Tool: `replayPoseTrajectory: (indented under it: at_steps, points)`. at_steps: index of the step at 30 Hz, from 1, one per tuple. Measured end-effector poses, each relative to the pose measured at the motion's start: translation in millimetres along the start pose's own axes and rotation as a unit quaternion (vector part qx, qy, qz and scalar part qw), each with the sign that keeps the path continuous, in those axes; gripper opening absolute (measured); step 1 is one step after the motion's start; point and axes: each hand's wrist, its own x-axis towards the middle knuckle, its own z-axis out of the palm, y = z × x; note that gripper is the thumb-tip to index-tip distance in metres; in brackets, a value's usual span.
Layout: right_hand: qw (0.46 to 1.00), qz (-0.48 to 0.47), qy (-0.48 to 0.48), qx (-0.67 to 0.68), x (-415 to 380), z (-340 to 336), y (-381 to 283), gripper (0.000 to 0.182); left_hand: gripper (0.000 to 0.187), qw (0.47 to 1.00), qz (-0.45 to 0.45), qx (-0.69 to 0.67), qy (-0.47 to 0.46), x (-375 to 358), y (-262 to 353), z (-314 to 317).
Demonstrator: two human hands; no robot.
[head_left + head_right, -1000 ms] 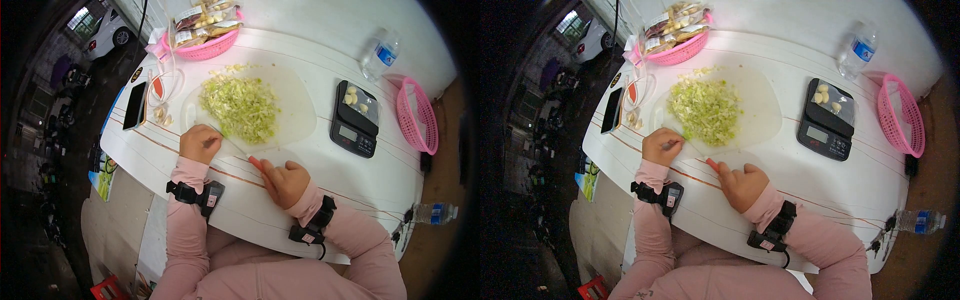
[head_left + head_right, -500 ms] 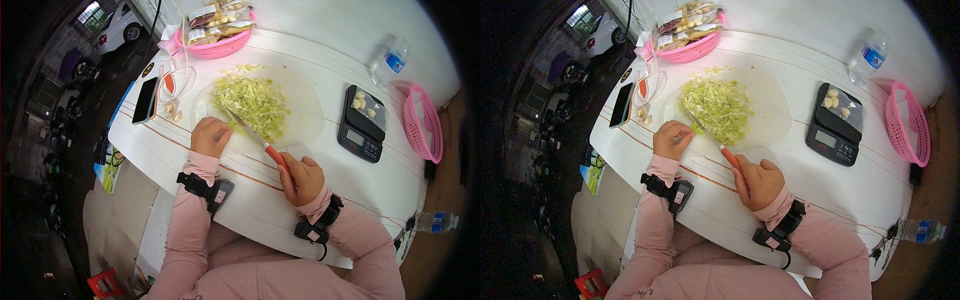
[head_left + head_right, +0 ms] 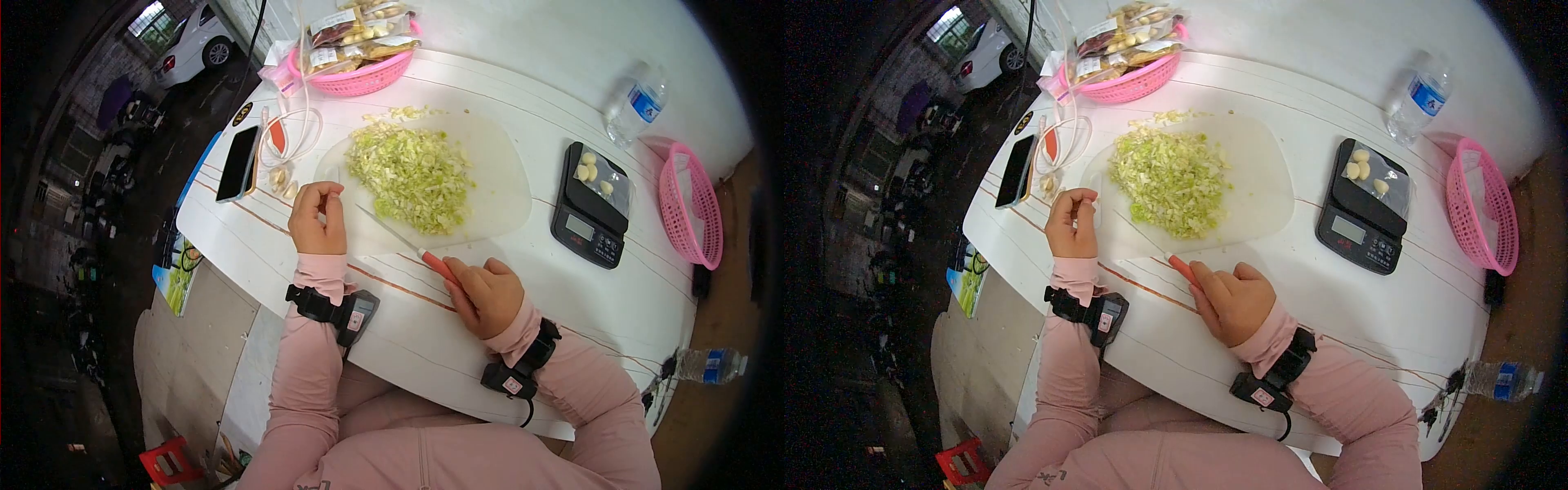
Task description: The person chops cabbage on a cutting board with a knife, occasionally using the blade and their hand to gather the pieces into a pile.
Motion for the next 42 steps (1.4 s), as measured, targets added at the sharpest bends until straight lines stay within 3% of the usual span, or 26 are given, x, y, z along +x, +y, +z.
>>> replayPoseTrajectory:
  at_steps: [9, 11, 14, 32, 34, 42]
  points:
    - [0.999, 0.013, 0.034, 0.023, 0, -6, -2, 0.035, 0.011, 0.999, 0.008, 0.053, -0.008, 0, 0, 5]
    - [0.998, 0.013, 0.049, 0.029, 1, -7, -2, 0.036, 0.016, 0.99, 0.079, 0.077, -0.082, 0, -7, 6]
    - [0.997, 0.002, 0.075, 0.034, 0, -7, -1, 0.037, 0.021, 0.977, 0.144, 0.109, -0.118, 0, -7, 8]
    - [0.996, 0.008, 0.067, 0.054, 1, -9, -2, 0.036, 0.011, 0.973, 0.1, 0.17, -0.117, -3, -3, 12]
    - [0.991, 0.002, 0.108, 0.075, 2, -6, -3, 0.032, 0.011, 0.973, 0.104, 0.164, -0.124, -2, -5, 11]
    - [0.992, 0.003, 0.102, 0.076, 1, -7, -2, 0.032, 0.011, 0.97, 0.129, 0.155, -0.138, -4, -3, 11]
